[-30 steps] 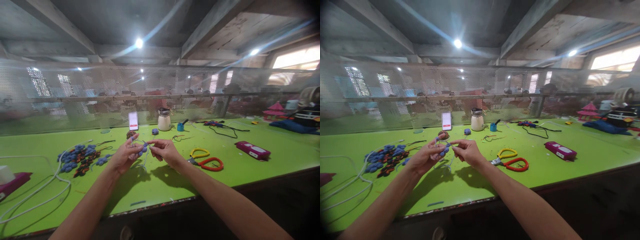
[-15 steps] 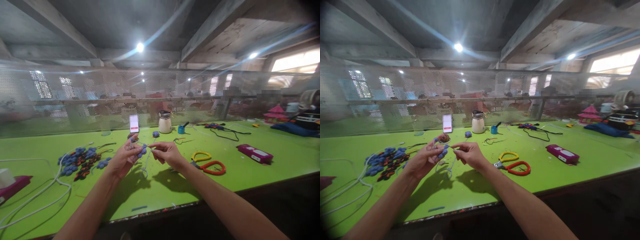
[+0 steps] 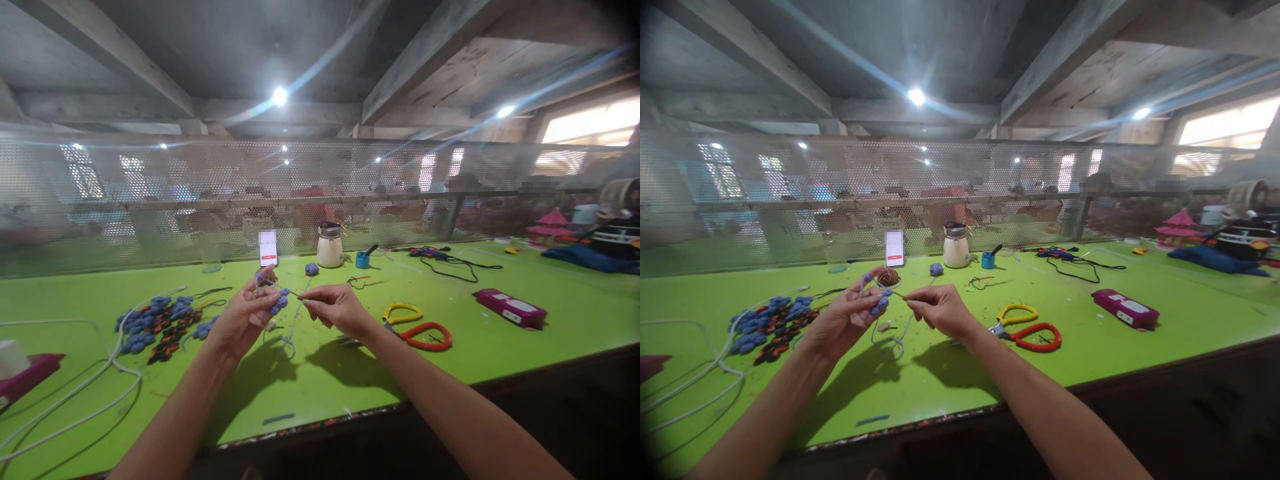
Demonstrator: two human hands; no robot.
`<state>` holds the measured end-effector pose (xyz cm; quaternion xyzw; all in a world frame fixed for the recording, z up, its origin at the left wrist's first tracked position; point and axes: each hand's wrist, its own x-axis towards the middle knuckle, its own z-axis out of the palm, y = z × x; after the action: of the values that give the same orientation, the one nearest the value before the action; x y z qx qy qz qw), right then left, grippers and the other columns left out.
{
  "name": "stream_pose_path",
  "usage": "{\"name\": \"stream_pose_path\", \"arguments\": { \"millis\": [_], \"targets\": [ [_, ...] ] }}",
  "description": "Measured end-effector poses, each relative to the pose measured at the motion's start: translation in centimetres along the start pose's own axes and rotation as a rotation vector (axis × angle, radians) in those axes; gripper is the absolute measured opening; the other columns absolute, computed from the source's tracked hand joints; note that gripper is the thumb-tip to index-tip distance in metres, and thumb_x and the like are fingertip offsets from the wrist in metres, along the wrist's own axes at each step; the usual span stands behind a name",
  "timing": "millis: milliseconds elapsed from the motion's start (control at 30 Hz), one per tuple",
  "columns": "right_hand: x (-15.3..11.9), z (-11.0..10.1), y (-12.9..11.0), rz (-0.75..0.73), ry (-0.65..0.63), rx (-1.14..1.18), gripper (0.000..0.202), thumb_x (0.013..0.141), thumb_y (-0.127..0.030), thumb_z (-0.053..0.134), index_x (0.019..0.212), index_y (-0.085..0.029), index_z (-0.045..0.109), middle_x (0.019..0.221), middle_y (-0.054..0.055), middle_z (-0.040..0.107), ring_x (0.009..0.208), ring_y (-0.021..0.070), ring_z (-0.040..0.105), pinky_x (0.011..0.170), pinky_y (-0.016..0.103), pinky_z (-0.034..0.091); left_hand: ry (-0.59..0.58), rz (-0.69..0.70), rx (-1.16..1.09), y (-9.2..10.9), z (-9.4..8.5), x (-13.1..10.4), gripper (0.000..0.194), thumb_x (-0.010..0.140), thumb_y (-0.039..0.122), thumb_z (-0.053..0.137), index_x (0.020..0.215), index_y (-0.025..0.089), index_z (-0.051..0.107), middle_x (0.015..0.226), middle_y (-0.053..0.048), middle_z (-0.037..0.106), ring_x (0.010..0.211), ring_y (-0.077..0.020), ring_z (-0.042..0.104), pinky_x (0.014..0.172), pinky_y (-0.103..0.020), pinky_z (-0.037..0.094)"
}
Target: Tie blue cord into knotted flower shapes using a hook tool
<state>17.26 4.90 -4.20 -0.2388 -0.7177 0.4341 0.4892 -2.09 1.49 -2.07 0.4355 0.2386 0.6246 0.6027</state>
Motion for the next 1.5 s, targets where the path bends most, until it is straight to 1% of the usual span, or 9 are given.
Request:
{"name": "stream_pose_path", "arguments": {
  "millis": [267,500,733,1100,1233,1400,1500],
  "targets": [
    [0.1,-0.2,0.2,0.010,-0.015,0.026,0.030,0.072,-0.036,0.072,0.089,-0.011,0.075,0.052,-0.001,0.058,0.034,0.0034,0.038,0.034,0.019,0.027,0.006,-0.010,0.024,-0.1,0.1,0.0,0.064,0.064,-0.004,0.071,0.123,0.014,0.052,0.067,0.001,0.065,0.061,-0.0084,0.062,0.064,-0.016,0.049],
    [0.1,-0.2,0.2,0.007,-0.017,0.045,0.029,0.070,-0.035,0.073,0.087,-0.011,0.075,0.050,-0.002,0.058,0.033,0.0026,0.037,0.033,0.018,0.026,-0.007,0.021,0.066,-0.1,0.0,0.1,0.068,0.064,-0.003,0.073,0.126,0.012,0.047,0.066,0.001,0.066,0.059,-0.0078,0.061,0.060,-0.015,0.048],
    [0.1,-0.1,0.2,0.013,-0.019,0.046,0.027,0.071,-0.034,0.072,0.086,-0.011,0.074,0.050,-0.003,0.058,0.032,0.0023,0.037,0.032,0.017,0.026,0.000,0.008,0.093,-0.1,0.1,0.0,0.071,0.063,-0.001,0.075,0.127,0.011,0.046,0.066,0.000,0.065,0.059,-0.0089,0.061,0.054,-0.015,0.046],
    [0.0,0.0,0.2,0.010,-0.035,0.050,0.027,0.071,-0.034,0.072,0.085,-0.011,0.074,0.050,-0.002,0.057,0.033,0.0028,0.036,0.033,0.018,0.024,-0.015,0.012,0.126,-0.2,0.2,0.0,0.083,0.063,0.001,0.077,0.135,0.011,0.038,0.065,0.002,0.063,0.060,-0.0086,0.058,0.058,-0.017,0.044],
    [0.0,0.3,0.3,0.054,-0.038,0.141,0.027,0.071,-0.035,0.072,0.085,-0.011,0.073,0.049,-0.003,0.057,0.033,0.0029,0.037,0.033,0.018,0.024,-0.022,0.026,0.175,-0.4,0.1,0.1,0.085,0.063,0.002,0.077,0.137,0.010,0.036,0.064,0.002,0.063,0.061,-0.0097,0.058,0.057,-0.019,0.043],
    [-0.1,0.7,0.3,0.148,-0.015,0.266,0.029,0.068,-0.035,0.075,0.085,-0.012,0.072,0.051,-0.003,0.059,0.034,0.0033,0.038,0.033,0.018,0.024,-0.026,0.022,0.223,-0.6,0.1,0.1,0.082,0.063,0.005,0.078,0.135,0.010,0.039,0.065,0.002,0.063,0.061,-0.0108,0.058,0.057,-0.021,0.043],
    [-0.1,0.8,0.4,0.198,-0.001,0.338,0.029,0.065,-0.034,0.077,0.082,-0.012,0.071,0.052,-0.002,0.059,0.034,0.0030,0.039,0.034,0.018,0.024,-0.024,0.024,0.220,-0.7,0.1,0.1,0.080,0.062,0.006,0.078,0.134,0.010,0.042,0.065,0.002,0.063,0.062,-0.0105,0.058,0.057,-0.022,0.044]
  ]
}}
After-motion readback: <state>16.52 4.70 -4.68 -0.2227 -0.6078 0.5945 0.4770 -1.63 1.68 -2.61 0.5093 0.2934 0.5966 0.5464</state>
